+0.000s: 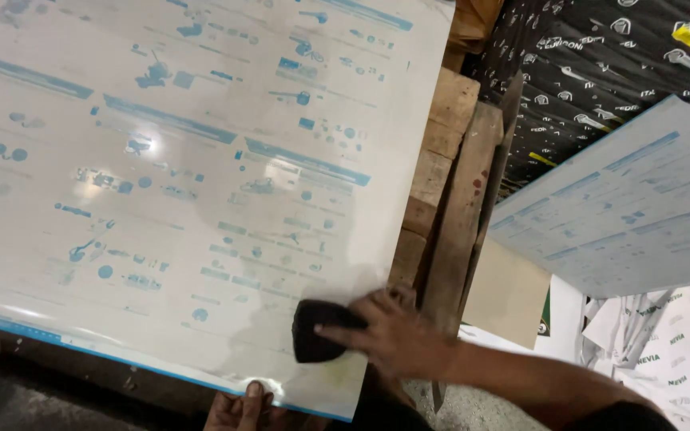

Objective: Cleaning a large offset printing plate with a sponge.

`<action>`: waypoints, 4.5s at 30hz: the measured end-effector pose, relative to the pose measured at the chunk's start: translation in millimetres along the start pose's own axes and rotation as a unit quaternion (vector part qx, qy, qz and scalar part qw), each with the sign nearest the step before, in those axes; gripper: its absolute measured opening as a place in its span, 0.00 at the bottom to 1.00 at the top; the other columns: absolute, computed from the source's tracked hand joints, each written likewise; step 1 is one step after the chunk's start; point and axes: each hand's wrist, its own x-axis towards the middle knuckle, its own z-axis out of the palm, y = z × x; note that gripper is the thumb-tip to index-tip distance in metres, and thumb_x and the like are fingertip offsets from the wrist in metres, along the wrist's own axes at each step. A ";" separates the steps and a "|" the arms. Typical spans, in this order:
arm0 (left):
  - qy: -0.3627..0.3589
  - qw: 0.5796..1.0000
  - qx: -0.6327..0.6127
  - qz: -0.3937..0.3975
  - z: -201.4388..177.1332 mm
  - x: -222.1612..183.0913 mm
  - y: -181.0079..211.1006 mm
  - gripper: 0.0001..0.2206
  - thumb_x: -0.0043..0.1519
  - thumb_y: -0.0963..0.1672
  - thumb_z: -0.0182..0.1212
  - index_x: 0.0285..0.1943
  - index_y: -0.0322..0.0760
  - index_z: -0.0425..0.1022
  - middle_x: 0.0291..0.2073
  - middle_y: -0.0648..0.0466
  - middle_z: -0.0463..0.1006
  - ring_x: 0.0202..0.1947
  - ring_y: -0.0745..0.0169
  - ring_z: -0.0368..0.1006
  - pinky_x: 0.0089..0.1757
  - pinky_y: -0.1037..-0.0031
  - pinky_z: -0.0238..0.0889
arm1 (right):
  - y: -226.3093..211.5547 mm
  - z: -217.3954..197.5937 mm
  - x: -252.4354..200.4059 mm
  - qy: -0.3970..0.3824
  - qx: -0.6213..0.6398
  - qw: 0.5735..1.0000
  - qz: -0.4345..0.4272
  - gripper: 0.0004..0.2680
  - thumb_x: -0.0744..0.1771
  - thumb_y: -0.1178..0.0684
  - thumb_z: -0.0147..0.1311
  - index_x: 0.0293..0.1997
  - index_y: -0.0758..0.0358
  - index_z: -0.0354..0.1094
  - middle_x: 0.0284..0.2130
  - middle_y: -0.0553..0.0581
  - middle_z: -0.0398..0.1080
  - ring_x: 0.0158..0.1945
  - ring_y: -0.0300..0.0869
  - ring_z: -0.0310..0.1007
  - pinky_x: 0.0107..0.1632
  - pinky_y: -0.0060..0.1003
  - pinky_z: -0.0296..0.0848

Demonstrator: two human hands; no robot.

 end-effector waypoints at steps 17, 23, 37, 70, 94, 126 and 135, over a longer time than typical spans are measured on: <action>0.004 0.999 -0.034 0.023 64.4 -62.5 100.7 0.06 0.66 0.41 0.62 0.43 0.30 0.71 0.31 0.52 0.79 0.30 0.60 0.77 0.30 0.72 0.67 | 115.8 -17.7 31.5 0.206 -0.087 0.946 0.233 0.20 0.71 0.54 0.52 0.75 0.45 0.60 0.57 0.72 0.56 0.59 0.70 0.54 0.55 0.70 0.55; -0.080 0.990 -0.101 0.062 60.9 -60.3 104.8 0.05 0.66 0.40 0.60 0.46 0.30 0.74 0.33 0.53 0.78 0.34 0.64 0.77 0.38 0.67 0.79 | -89.8 43.6 -36.9 0.105 -0.065 0.978 0.166 0.26 0.65 0.58 0.53 0.73 0.43 0.58 0.44 0.62 0.62 0.51 0.55 0.62 0.53 0.60 0.60; -0.117 0.987 -0.107 0.018 53.2 -51.9 101.7 0.06 0.66 0.39 0.57 0.47 0.27 0.69 0.35 0.49 0.78 0.38 0.56 0.80 0.39 0.64 0.79 | -105.6 54.2 -50.3 0.097 -0.072 0.970 0.212 0.27 0.64 0.58 0.57 0.72 0.42 0.59 0.45 0.63 0.62 0.53 0.54 0.63 0.54 0.66 0.60; 0.010 0.998 -0.061 -0.030 38.8 -22.7 51.5 0.20 0.56 0.35 0.61 0.58 0.33 0.65 0.34 0.44 0.82 0.32 0.49 0.80 0.34 0.60 0.78 | 20.2 -39.2 182.4 -0.070 0.030 0.985 -0.155 0.24 0.67 0.58 0.45 0.69 0.25 0.58 0.61 0.58 0.62 0.64 0.55 0.59 0.67 0.65 0.49; 0.080 0.995 -0.056 -0.031 49.0 -29.6 41.7 0.26 0.57 0.35 0.62 0.67 0.31 0.65 0.31 0.37 0.83 0.26 0.50 0.79 0.27 0.61 0.74 | 203.3 -75.0 323.0 0.035 -0.084 0.993 0.080 0.25 0.69 0.59 0.40 0.77 0.38 0.48 0.54 0.72 0.58 0.57 0.62 0.57 0.62 0.64 0.49; -0.009 0.999 -0.050 -0.006 56.4 -17.5 56.8 0.25 0.58 0.36 0.62 0.67 0.30 0.65 0.34 0.37 0.83 0.29 0.55 0.82 0.32 0.65 0.76 | 161.0 -9.2 404.3 0.124 -0.088 0.978 0.145 0.20 0.69 0.54 0.40 0.73 0.56 0.53 0.62 0.74 0.57 0.61 0.68 0.57 0.60 0.79 0.48; -0.017 0.993 -0.113 0.026 49.4 -0.2 30.0 0.26 0.56 0.36 0.62 0.66 0.31 0.62 0.38 0.41 0.85 0.31 0.54 0.83 0.35 0.63 0.80 | 37.2 -32.8 227.2 -0.107 -0.007 0.992 -0.067 0.14 0.72 0.43 0.44 0.65 0.22 0.62 0.46 0.60 0.66 0.53 0.58 0.60 0.62 0.54 0.52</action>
